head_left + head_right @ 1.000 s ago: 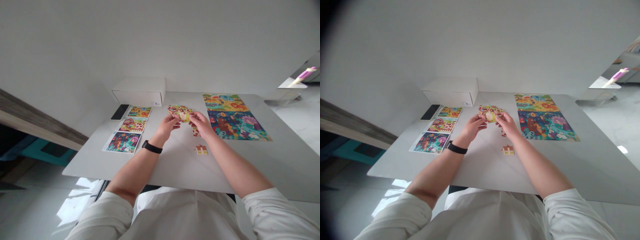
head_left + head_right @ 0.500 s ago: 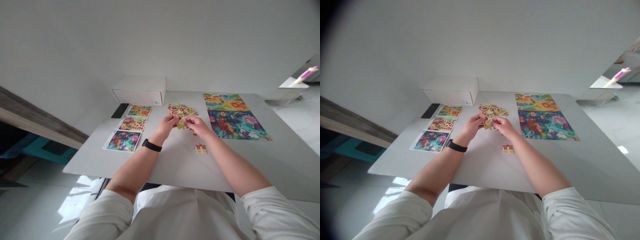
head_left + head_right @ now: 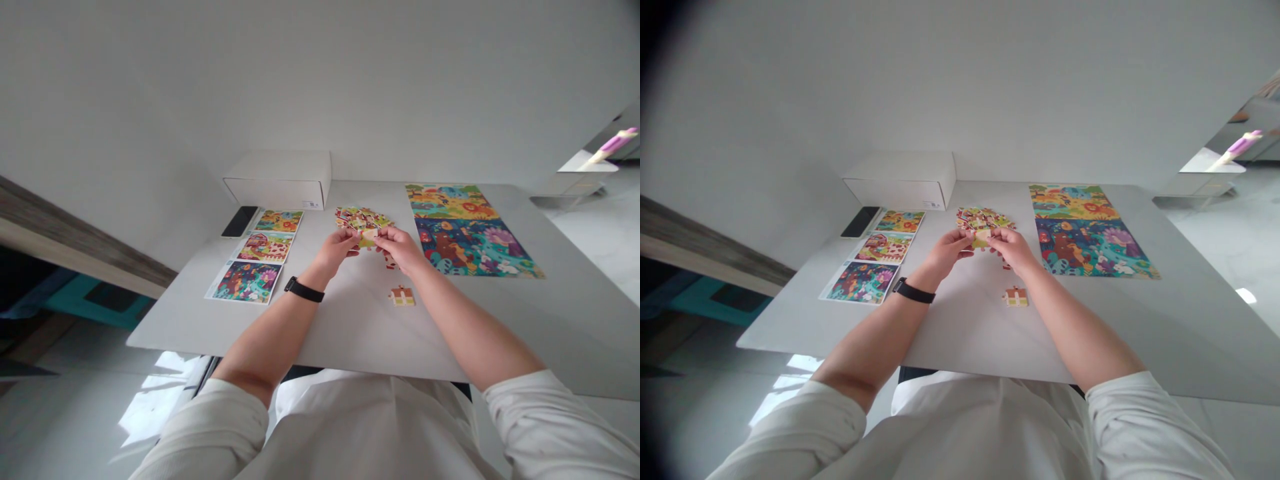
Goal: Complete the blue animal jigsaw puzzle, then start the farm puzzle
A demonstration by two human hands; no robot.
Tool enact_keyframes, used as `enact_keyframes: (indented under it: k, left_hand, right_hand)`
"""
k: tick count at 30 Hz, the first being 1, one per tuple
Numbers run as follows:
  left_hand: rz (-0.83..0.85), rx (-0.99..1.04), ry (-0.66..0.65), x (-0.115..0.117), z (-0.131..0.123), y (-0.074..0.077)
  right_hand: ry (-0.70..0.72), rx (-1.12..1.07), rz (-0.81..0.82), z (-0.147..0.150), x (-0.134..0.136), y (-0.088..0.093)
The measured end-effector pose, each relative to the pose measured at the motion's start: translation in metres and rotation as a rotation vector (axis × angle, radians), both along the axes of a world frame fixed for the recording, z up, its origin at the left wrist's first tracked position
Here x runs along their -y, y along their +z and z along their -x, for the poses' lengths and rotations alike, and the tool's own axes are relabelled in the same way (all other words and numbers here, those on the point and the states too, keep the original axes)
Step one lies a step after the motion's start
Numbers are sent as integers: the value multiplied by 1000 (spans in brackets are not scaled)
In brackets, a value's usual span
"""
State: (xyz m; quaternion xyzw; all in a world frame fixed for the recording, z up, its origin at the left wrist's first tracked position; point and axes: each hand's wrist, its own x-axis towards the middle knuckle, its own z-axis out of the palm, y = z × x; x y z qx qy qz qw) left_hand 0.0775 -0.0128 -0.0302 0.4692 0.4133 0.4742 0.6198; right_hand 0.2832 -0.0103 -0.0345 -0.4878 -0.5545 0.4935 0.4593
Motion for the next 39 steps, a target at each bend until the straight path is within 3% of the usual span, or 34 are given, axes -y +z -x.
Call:
enact_keyframes:
  k: [11, 19, 27, 33, 39]
  left_hand:
    - [13, -46, 23, -1, -1, -1]
    - [24, -71, 66, -3, 0, 3]
    - [20, -78, 19, 0, 9, 13]
    - [2, -163, -50, -1, 24, 27]
    - [-25, -381, -135, 3, 47, 45]
  right_hand:
    - [0, 43, -49, -2, -1, -2]
    - [50, 434, -583, -10, 2, 1]
    - [94, 694, -851, -13, 6, 7]
    - [104, 719, -924, -7, 13, 11]
    - [144, 750, -911, 5, 22, 17]
